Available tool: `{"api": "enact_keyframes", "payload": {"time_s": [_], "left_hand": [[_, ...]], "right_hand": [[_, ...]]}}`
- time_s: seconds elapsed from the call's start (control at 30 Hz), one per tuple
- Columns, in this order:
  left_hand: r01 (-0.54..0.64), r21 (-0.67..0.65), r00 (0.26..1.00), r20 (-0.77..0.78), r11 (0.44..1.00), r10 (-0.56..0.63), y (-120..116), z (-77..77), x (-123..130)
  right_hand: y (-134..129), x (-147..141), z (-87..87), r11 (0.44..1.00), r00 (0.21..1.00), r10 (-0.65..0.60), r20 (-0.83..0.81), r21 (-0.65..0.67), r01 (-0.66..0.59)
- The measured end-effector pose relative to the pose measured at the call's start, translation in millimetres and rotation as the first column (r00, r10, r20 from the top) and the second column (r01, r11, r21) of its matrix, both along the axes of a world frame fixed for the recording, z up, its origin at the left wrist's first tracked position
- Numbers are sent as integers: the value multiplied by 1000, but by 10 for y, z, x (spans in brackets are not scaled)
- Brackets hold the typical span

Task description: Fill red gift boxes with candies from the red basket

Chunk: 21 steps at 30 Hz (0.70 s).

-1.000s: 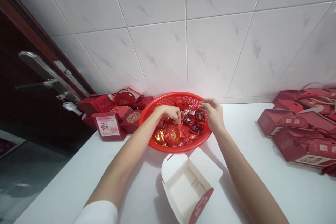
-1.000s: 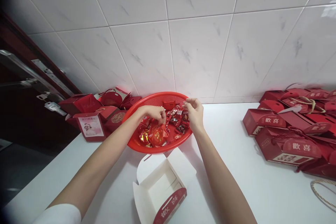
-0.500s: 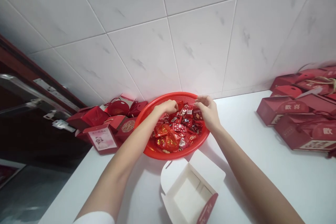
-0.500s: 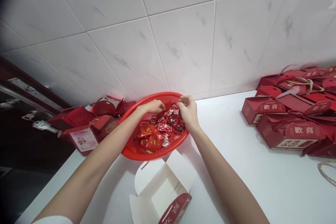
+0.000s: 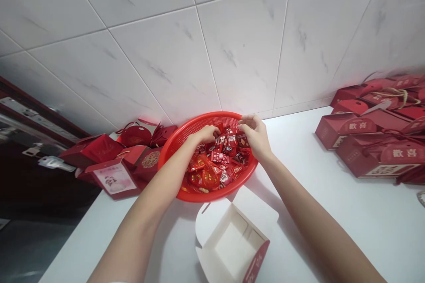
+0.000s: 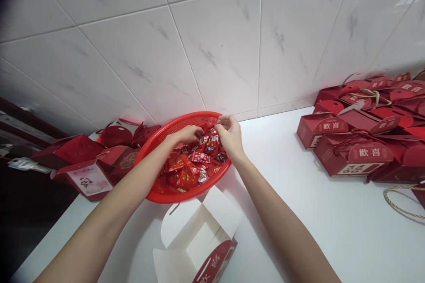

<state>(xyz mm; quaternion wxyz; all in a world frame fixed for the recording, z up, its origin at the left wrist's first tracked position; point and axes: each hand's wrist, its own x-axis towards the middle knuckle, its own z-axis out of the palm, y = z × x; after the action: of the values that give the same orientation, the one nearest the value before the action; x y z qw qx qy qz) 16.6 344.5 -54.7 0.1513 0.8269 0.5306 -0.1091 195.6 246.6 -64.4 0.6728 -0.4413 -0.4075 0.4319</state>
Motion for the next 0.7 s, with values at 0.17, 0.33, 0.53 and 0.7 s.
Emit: {"api": "enact_keyframes", "payload": {"time_s": [0.17,0.33,0.53,0.7], "left_hand": [[5,23,1000,1,1000,-5,8,-64,-10],[8,41,1000,-9,999,-8,4,-92,-23],[9,3,1000,-21,1000,-9,20,-84,-44],[-28,-20,998,-48,999,27,18,-72,-69]], "right_hand": [[-6,2,-12,1000,1000,22,-8,4,-22],[-5,-2,-20,999,999,30,-19,13,-30],[-2,1,-16,999,999,33,-19,27,-33],[-10,3,-17,999,999,36,-10,24,-36]]}}
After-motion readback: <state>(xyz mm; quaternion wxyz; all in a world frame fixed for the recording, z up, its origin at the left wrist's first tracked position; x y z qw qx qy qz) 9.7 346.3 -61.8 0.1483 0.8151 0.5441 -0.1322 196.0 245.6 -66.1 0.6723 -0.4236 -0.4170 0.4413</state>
